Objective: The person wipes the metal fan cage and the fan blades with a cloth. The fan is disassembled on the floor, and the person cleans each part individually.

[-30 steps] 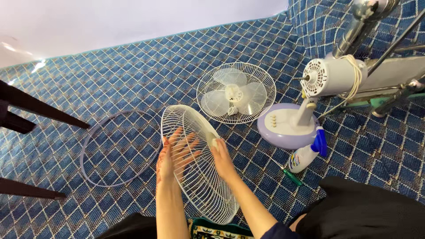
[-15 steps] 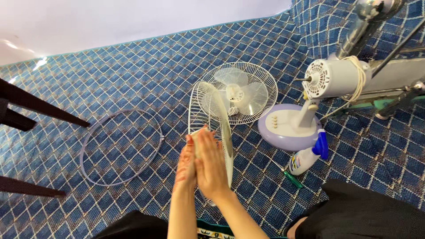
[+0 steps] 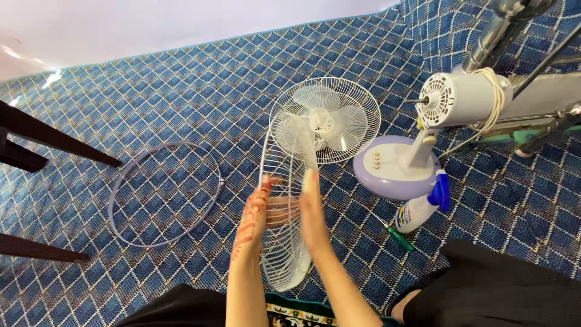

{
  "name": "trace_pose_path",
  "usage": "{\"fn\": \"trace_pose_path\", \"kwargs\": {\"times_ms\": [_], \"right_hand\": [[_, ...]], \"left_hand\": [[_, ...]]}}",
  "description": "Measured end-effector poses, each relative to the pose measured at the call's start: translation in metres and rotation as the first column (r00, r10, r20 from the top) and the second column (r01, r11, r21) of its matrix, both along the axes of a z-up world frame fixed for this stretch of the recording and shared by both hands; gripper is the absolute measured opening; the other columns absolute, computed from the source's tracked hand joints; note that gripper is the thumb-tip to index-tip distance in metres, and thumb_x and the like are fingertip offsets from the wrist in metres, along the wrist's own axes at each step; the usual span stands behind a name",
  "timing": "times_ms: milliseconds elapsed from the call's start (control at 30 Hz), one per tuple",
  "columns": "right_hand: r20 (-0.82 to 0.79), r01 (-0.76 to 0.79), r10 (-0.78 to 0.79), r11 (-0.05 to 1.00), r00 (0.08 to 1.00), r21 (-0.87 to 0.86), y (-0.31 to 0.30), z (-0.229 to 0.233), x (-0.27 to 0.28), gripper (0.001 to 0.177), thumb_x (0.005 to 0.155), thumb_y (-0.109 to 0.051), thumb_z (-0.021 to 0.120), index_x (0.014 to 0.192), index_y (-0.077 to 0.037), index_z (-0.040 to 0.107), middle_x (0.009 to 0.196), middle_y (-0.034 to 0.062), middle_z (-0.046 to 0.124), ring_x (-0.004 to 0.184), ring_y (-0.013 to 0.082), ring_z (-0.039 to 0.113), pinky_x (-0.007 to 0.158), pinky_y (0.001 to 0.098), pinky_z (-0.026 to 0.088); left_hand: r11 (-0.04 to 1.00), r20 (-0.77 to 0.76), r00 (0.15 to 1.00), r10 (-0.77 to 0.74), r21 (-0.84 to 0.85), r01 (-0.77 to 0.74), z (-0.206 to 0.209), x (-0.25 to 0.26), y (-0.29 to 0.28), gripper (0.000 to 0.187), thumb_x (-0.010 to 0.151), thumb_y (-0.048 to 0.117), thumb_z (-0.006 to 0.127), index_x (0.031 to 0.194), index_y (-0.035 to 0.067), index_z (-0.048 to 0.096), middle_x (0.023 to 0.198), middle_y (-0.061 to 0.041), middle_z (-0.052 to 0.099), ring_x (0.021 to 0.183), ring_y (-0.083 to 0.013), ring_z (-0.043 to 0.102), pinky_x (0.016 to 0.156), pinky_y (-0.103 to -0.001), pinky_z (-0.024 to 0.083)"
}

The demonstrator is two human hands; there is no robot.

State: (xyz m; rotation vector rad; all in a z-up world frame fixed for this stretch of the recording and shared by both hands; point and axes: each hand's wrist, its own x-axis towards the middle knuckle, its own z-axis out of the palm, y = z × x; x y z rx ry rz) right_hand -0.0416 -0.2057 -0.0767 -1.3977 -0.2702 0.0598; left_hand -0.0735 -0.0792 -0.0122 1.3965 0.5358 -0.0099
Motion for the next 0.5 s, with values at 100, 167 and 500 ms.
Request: {"fn": "trace_pose_path", "kwargs": {"times_ms": [100, 167, 500], "right_hand": [[0.461, 0.031, 0.12, 0.951, 0.879, -0.307, 0.013, 0.04, -0.037, 0.058, 0.109, -0.018, 0.04, 0.163, -0.004, 0.026, 0.172, 0.0186, 0.025, 0.161, 0.0341, 0.018, 0.13, 0.0438, 0.011], [0.504, 0.034, 0.153, 0.939, 0.85, -0.343, 0.02, 0.04, -0.037, 0.053, 0.109, -0.016, 0.04, 0.16, -0.005, 0.034, 0.166, 0.0178, 0.037, 0.157, 0.0335, 0.03, 0.13, 0.0424, 0.018], [-0.309, -0.084, 0.082, 0.996, 0.948, 0.005, 0.008, -0.073, 0.047, 0.05, 0.11, -0.026, 0.036, 0.151, 0.0, 0.043, 0.158, 0.0172, 0.046, 0.146, 0.0284, 0.042, 0.119, 0.0346, 0.03]], "left_hand": [[0.977, 0.195, 0.981, 0.021, -0.212, 0.021, -0.008, 0.003, 0.007, 0.078, 0.095, 0.067, 0.041, 0.149, 0.011, 0.053, 0.144, -0.015, 0.063, 0.129, -0.0299, 0.063, 0.11, -0.046, 0.048], [0.955, 0.268, 0.962, 0.052, -0.295, 0.03, -0.013, 0.007, 0.01, 0.083, 0.096, 0.068, 0.041, 0.152, 0.009, 0.05, 0.15, -0.016, 0.059, 0.134, -0.0296, 0.058, 0.113, -0.045, 0.045], [0.982, 0.367, 0.927, 0.076, -0.191, -0.005, -0.01, -0.001, 0.008, 0.101, 0.083, 0.08, 0.044, 0.154, 0.008, 0.041, 0.155, -0.019, 0.05, 0.137, -0.0407, 0.056, 0.112, -0.056, 0.047]]}}
